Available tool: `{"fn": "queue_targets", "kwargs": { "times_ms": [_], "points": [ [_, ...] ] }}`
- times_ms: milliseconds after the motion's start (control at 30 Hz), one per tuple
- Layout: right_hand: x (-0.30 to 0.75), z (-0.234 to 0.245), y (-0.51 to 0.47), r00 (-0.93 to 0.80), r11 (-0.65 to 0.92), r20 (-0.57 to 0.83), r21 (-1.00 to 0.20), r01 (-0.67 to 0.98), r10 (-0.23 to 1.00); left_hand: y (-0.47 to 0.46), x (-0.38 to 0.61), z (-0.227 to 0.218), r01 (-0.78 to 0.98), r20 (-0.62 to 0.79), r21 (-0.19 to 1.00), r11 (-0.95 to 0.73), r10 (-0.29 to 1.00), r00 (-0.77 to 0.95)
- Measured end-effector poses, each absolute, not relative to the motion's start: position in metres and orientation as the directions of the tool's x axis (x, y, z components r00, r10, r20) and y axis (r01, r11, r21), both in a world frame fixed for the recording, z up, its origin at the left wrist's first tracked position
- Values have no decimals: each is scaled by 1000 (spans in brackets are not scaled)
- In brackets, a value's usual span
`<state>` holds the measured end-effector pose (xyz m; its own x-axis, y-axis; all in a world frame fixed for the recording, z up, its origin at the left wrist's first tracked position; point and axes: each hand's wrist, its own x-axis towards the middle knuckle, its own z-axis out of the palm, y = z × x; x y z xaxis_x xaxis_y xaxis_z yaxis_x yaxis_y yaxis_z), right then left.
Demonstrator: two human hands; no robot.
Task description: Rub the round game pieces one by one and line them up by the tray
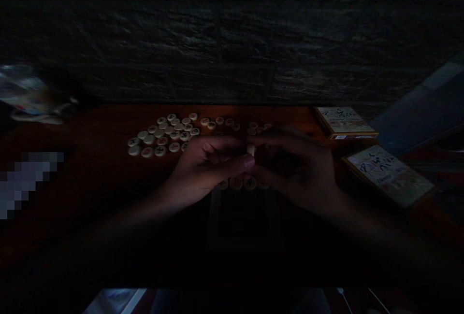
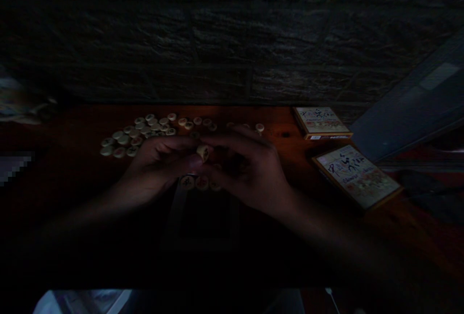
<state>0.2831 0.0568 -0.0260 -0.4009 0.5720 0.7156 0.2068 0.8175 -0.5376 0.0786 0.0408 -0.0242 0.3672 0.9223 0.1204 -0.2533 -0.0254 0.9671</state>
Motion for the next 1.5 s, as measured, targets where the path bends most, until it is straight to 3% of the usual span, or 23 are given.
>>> {"fn": "queue_targets", "kwargs": {
  "times_ms": [1500],
  "points": [
    [284,-25,57,-401,837,737,-513,192,544,39,78,-27,-250,85,968,17,917,390]
  ]
}}
